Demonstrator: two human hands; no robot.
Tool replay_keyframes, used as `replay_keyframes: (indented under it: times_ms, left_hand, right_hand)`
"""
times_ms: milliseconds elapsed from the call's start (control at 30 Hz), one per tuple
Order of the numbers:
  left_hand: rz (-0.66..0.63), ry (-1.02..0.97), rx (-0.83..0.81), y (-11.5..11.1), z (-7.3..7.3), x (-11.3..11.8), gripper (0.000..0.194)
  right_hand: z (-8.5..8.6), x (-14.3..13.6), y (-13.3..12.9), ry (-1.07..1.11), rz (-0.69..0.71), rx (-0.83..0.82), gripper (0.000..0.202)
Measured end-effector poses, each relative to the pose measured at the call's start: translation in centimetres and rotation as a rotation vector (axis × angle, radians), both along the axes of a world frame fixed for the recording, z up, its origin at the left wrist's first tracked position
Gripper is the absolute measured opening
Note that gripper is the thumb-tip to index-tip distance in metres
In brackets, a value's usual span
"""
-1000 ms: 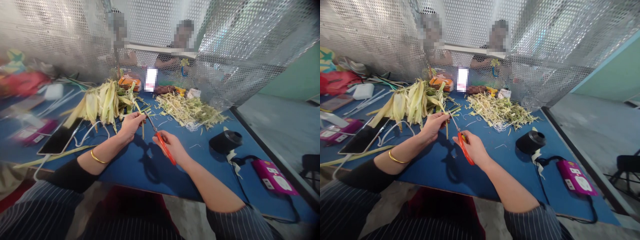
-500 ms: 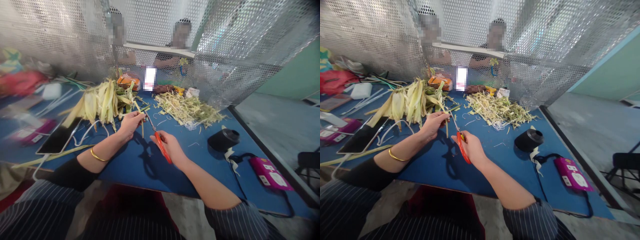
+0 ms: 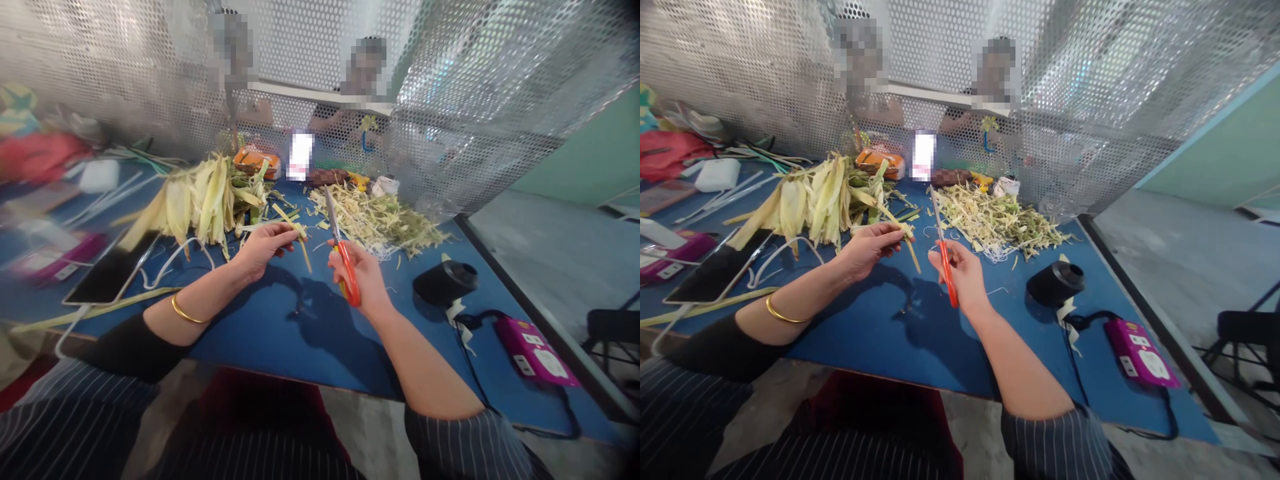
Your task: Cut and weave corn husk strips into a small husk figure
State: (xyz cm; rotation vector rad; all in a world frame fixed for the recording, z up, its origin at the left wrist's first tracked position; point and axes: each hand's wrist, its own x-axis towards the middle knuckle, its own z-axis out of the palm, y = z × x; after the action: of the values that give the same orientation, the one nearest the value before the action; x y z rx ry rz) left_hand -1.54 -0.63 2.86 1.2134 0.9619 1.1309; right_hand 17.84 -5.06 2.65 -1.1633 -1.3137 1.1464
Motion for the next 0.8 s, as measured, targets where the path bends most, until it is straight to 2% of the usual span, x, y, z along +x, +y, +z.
replay_keyframes:
  times_ms: [100, 200, 333, 433, 600, 800]
  left_hand:
    - [-0.024, -0.044, -0.024, -0.1, -0.1, 0.1, 0.016]
    - [-0.053, -0.136, -0.136, -0.5, -0.3, 0.4, 0.015]
    - [-0.099, -0.247, -0.249, -1.4, -0.7, 1.1, 0.017]
    - [-0.126, -0.242, -0.239, -2.0, -1.0, 1.7, 0.017]
    - [-0.095, -0.204, -0.208, -2.7, -1.1, 2.3, 0.019]
    - [-0.140, -0.156, -0.174, -3.0, -1.2, 2.4, 0.023]
  right_hand:
    - [0.4, -0.2, 0.0, -0.001, -0.041, 0.016, 0.050]
    - [0.6, -0.3, 0.1, 0.029, -0.113, 0.031, 0.054]
    - [0.8, -0.4, -0.1, 0.056, -0.115, 0.024, 0.052]
    - [0.7, -0.4, -0.1, 0.049, -0.108, 0.030, 0.053]
    - [0.5, -0.4, -0.1, 0.035, -0.073, 0.036, 0.057]
    - [0.1, -0.1, -0.1, -0.083, -0.053, 0.088, 0.049]
